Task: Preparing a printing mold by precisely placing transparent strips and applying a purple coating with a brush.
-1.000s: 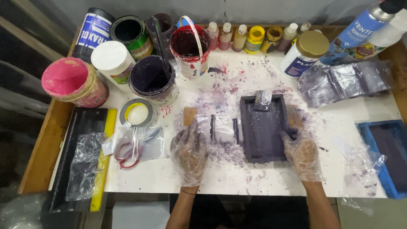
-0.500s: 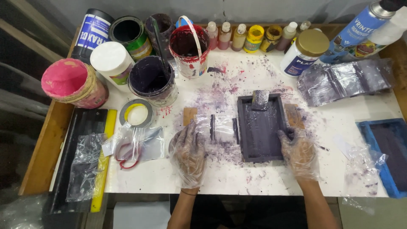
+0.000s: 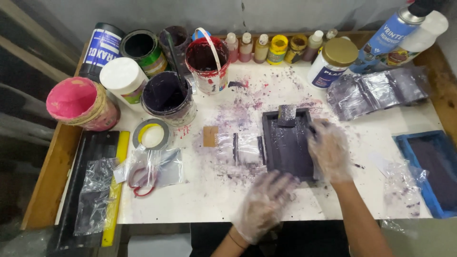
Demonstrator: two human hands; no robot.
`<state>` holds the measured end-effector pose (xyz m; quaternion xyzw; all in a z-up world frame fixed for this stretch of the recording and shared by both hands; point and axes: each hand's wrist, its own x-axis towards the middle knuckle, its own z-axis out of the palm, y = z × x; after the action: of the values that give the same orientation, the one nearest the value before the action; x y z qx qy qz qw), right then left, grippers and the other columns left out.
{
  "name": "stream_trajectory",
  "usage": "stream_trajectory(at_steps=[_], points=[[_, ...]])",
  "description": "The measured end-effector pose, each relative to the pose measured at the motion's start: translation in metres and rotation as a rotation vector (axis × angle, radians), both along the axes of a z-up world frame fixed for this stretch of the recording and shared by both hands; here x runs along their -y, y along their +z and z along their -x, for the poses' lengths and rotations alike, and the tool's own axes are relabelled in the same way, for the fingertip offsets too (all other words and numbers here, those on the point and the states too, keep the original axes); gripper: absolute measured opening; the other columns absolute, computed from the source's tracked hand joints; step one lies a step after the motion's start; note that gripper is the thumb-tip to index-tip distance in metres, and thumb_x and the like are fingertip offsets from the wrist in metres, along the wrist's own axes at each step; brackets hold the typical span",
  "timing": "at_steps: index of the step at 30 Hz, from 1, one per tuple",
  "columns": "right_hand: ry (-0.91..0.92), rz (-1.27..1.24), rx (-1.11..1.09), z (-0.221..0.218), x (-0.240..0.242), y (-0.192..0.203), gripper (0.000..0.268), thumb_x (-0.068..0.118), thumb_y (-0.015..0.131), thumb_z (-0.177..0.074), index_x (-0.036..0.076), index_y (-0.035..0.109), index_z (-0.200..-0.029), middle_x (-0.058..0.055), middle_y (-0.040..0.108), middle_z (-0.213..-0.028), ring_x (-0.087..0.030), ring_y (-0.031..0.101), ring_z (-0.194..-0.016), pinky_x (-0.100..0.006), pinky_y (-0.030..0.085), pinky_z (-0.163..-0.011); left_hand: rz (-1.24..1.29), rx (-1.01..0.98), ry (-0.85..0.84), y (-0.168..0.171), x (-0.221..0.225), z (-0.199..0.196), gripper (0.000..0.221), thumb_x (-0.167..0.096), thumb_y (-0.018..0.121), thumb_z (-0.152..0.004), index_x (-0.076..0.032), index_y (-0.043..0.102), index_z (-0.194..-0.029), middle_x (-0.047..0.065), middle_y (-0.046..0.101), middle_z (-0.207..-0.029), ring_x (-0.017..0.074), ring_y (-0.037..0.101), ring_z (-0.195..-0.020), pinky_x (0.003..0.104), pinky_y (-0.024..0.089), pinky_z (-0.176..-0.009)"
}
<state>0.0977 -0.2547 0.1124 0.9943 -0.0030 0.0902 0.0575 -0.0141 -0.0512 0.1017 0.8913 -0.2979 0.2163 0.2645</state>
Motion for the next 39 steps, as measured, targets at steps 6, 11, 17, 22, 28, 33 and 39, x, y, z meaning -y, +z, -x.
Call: stream_trajectory(at_steps=[6, 11, 17, 22, 28, 33, 39], points=[[0.299, -0.239, -0.234, -0.092, 0.000, -0.010, 0.047, 0.028, 0.058, -0.102, 0.014, 0.049, -0.146, -0.023, 0.060, -0.125, -0.034, 0.067, -0.101, -0.045, 0.065, -0.080, -0.127, -0.047, -0.251, -0.052, 0.020, 0.011, 0.044, -0.013, 0.051, -0.105, -0.008, 0.053, -0.149, 0.013, 0.059, -0.149, 0.0401, 0.059, -0.133, 0.049, 0.045, -0.114], [0.454, -0.447, -0.179, -0.107, 0.014, -0.020, 0.021, 0.015, 0.072, -0.094, 0.004, 0.071, -0.113, -0.013, 0.073, -0.104, -0.026, 0.073, -0.085, -0.032, 0.065, -0.075, -0.118, -0.078, -0.247, -0.062, 0.023, 0.011, 0.043, -0.014, 0.045, -0.108, -0.003, 0.053, -0.149, 0.018, 0.059, -0.147, 0.0396, 0.055, -0.136, 0.048, 0.038, -0.119], [0.680, -0.439, -0.077, -0.119, 0.025, -0.063, 0.041, -0.012, 0.056, -0.094, 0.010, 0.069, -0.127, -0.010, 0.077, -0.091, -0.021, 0.076, -0.070, -0.028, 0.069, -0.059, -0.124, -0.136, -0.252, -0.071, 0.026, 0.013, 0.045, -0.016, 0.042, -0.108, -0.002, 0.052, -0.150, 0.017, 0.055, -0.150, 0.0365, 0.047, -0.144, 0.045, 0.031, -0.124], [-0.034, -0.885, -0.552, -0.104, 0.004, -0.031, 0.053, 0.055, 0.051, -0.099, 0.009, 0.062, -0.075, -0.008, 0.065, -0.079, -0.025, 0.066, -0.079, -0.041, 0.057, -0.089, -0.190, -0.187, -0.267, -0.088, 0.025, 0.018, 0.051, -0.021, 0.033, -0.110, -0.006, 0.037, -0.159, 0.015, 0.042, -0.161, 0.0371, 0.034, -0.152, 0.047, 0.020, -0.128], [0.501, -0.286, -0.247, -0.081, 0.027, -0.076, 0.055, 0.025, 0.034, -0.091, 0.003, 0.060, -0.134, -0.012, 0.065, -0.087, -0.029, 0.071, -0.094, -0.034, 0.062, -0.089, -0.171, -0.107, -0.258, -0.076, 0.025, 0.016, 0.049, -0.015, 0.042, -0.106, -0.001, 0.044, -0.154, 0.018, 0.048, -0.156, 0.0392, 0.039, -0.147, 0.049, 0.026, -0.126], [0.715, 0.057, -0.228, -0.028, 0.023, -0.050, 0.047, -0.014, 0.049, -0.098, 0.001, 0.054, -0.142, -0.019, 0.078, -0.091, -0.035, 0.074, -0.107, -0.041, 0.058, -0.105, -0.123, -0.123, -0.285, -0.061, 0.022, 0.018, 0.049, -0.007, 0.048, -0.102, 0.007, 0.049, -0.149, 0.026, 0.053, -0.150, 0.0457, 0.046, -0.142, 0.052, 0.032, -0.123], [0.760, -0.025, -0.155, 0.032, 0.038, -0.069, 0.044, -0.009, 0.058, -0.094, 0.006, 0.058, -0.136, -0.015, 0.075, -0.100, -0.025, 0.075, -0.084, -0.033, 0.068, -0.077, -0.094, -0.076, -0.251, -0.055, 0.024, 0.019, 0.047, -0.008, 0.044, -0.106, 0.006, 0.045, -0.150, 0.023, 0.052, -0.152, 0.0437, 0.047, -0.141, 0.051, 0.032, -0.123]])
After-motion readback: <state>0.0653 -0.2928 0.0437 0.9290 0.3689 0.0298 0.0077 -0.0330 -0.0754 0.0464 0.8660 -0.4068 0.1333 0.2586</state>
